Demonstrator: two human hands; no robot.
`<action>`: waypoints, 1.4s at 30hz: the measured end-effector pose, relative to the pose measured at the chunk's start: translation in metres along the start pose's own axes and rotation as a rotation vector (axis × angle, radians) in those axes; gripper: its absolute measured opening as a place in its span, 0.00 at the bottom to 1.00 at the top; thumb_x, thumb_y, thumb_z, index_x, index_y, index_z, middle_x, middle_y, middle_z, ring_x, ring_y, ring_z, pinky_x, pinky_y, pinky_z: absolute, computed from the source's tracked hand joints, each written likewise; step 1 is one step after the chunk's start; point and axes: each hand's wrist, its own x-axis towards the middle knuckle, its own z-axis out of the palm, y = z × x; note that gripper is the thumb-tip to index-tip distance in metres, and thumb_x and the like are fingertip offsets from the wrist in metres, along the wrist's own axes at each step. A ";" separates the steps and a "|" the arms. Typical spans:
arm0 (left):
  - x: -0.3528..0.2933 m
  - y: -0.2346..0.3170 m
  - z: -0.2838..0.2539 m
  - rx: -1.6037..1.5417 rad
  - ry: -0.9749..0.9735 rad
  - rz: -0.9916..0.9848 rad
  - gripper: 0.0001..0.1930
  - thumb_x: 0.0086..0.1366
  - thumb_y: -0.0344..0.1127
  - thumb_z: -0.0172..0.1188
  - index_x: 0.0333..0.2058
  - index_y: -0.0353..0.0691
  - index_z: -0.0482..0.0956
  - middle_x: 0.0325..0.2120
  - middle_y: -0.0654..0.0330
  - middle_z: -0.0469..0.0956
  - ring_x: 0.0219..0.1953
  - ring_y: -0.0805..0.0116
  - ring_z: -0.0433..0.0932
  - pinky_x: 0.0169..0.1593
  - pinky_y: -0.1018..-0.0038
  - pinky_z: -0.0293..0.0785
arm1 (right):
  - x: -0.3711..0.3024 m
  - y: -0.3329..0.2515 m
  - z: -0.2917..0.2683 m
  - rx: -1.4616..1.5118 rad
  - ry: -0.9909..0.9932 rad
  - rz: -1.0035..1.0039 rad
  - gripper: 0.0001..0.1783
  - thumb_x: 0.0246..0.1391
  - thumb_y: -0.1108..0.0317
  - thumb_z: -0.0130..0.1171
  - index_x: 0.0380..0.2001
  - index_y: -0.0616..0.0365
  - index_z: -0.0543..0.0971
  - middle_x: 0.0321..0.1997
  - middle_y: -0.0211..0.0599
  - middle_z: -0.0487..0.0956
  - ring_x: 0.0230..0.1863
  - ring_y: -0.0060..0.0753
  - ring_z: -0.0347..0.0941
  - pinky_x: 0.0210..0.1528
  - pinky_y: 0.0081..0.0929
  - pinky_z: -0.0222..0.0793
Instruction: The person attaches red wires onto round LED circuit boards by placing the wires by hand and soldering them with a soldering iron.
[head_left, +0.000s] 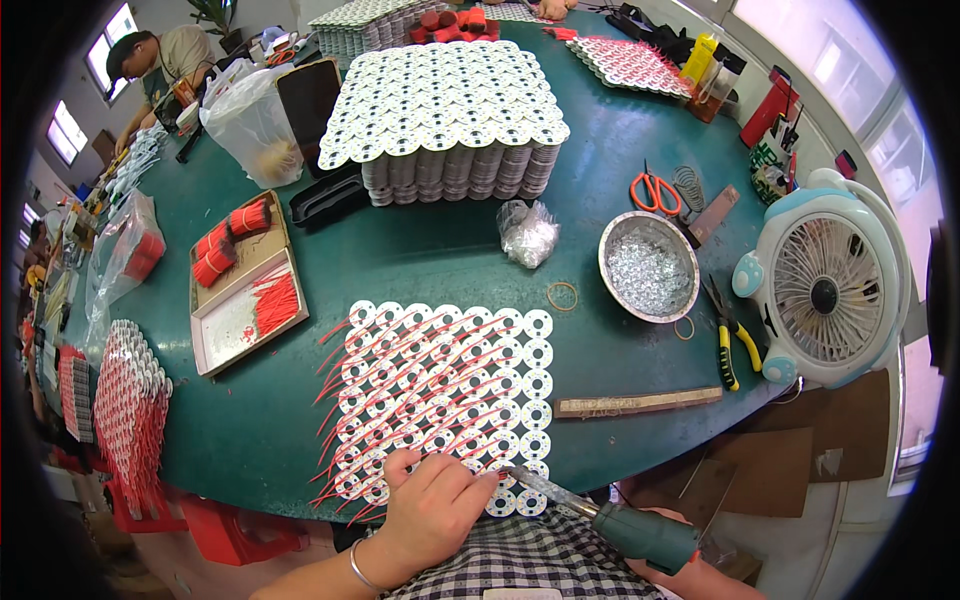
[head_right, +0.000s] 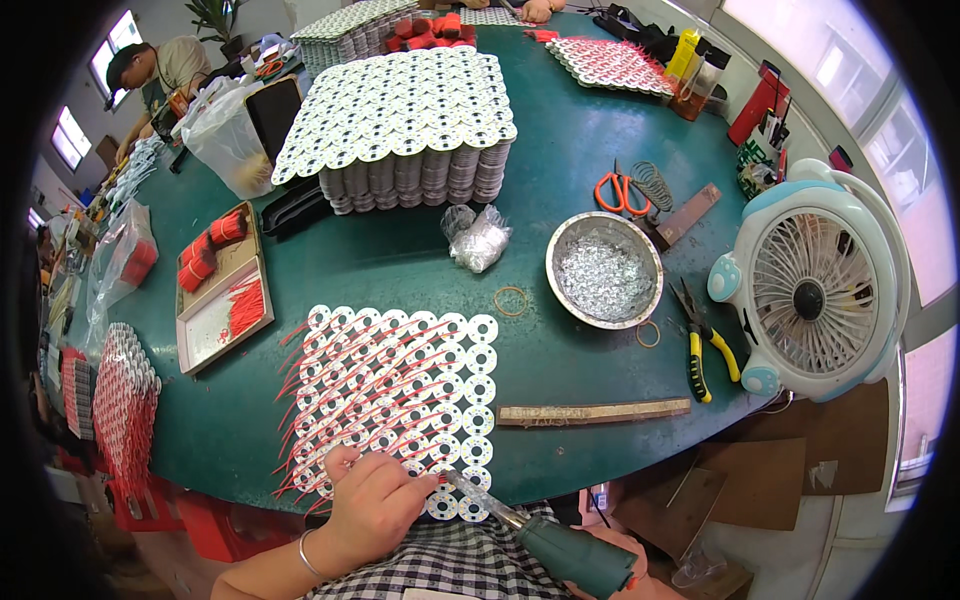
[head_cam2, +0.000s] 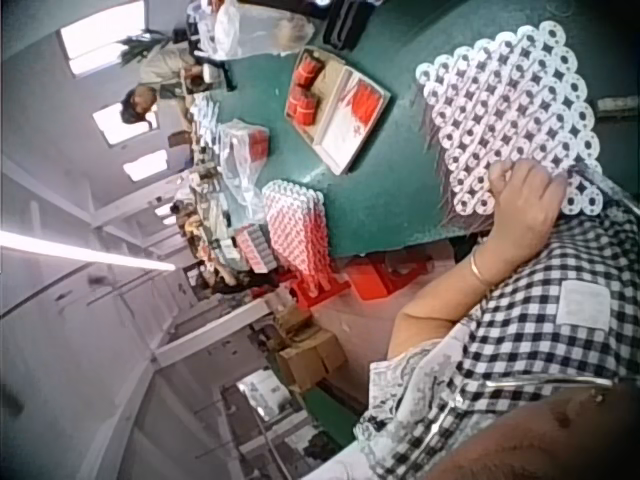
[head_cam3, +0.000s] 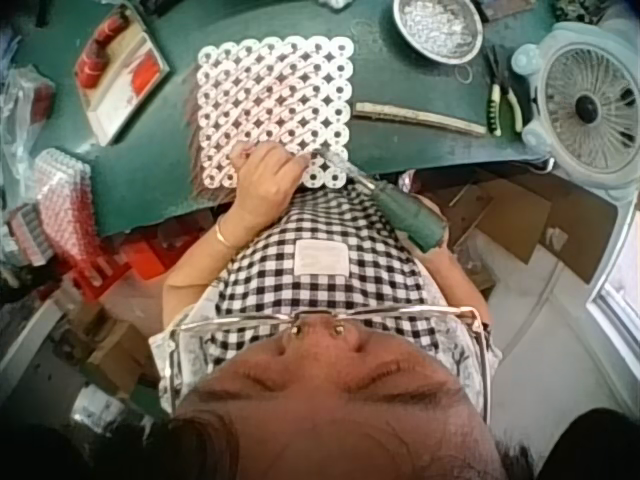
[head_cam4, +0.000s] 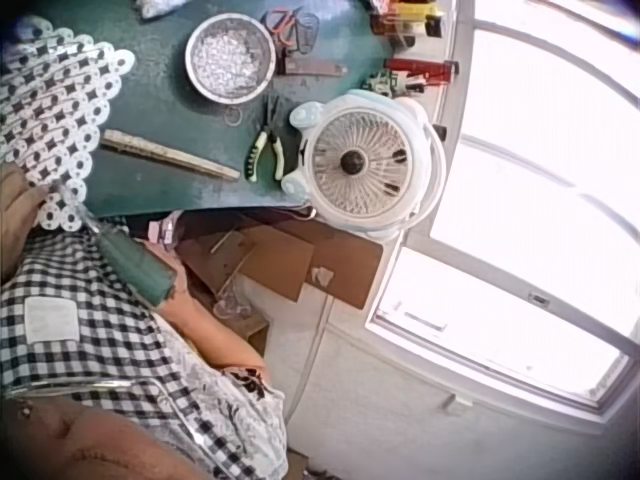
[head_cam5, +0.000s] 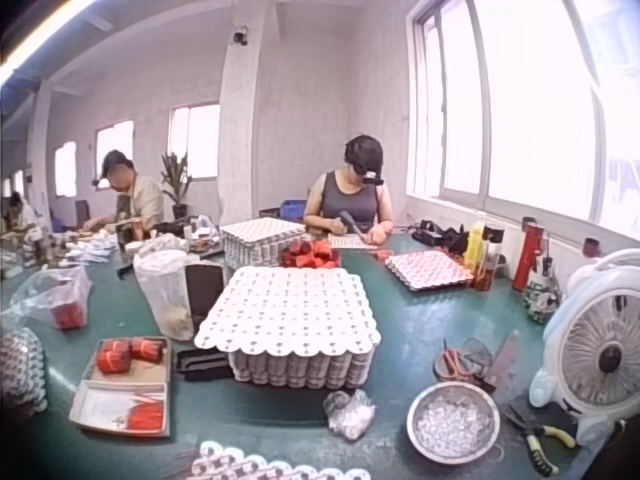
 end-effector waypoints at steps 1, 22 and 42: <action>0.000 0.000 0.001 0.003 -0.002 0.003 0.06 0.51 0.33 0.56 0.29 0.49 0.78 0.19 0.71 0.65 0.29 0.75 0.68 0.43 0.67 0.52 | 0.001 0.000 0.002 -0.047 0.034 -0.021 0.13 0.38 0.73 0.59 0.33 0.59 0.77 0.32 0.38 0.77 0.32 0.39 0.75 0.37 0.30 0.71; 0.001 0.009 -0.014 -0.006 0.088 0.028 0.04 0.47 0.33 0.62 0.25 0.49 0.78 0.17 0.72 0.64 0.25 0.76 0.67 0.41 0.68 0.53 | -0.035 0.017 0.014 1.140 0.267 0.421 0.29 0.45 0.58 0.64 0.47 0.63 0.70 0.42 0.38 0.74 0.38 0.31 0.71 0.41 0.27 0.68; -0.007 0.008 -0.001 -0.052 0.011 -0.002 0.08 0.46 0.32 0.62 0.28 0.49 0.78 0.21 0.71 0.68 0.28 0.75 0.69 0.42 0.68 0.53 | -0.048 0.029 0.032 0.393 0.264 0.234 0.26 0.42 0.68 0.64 0.47 0.63 0.69 0.46 0.43 0.73 0.45 0.38 0.70 0.48 0.33 0.64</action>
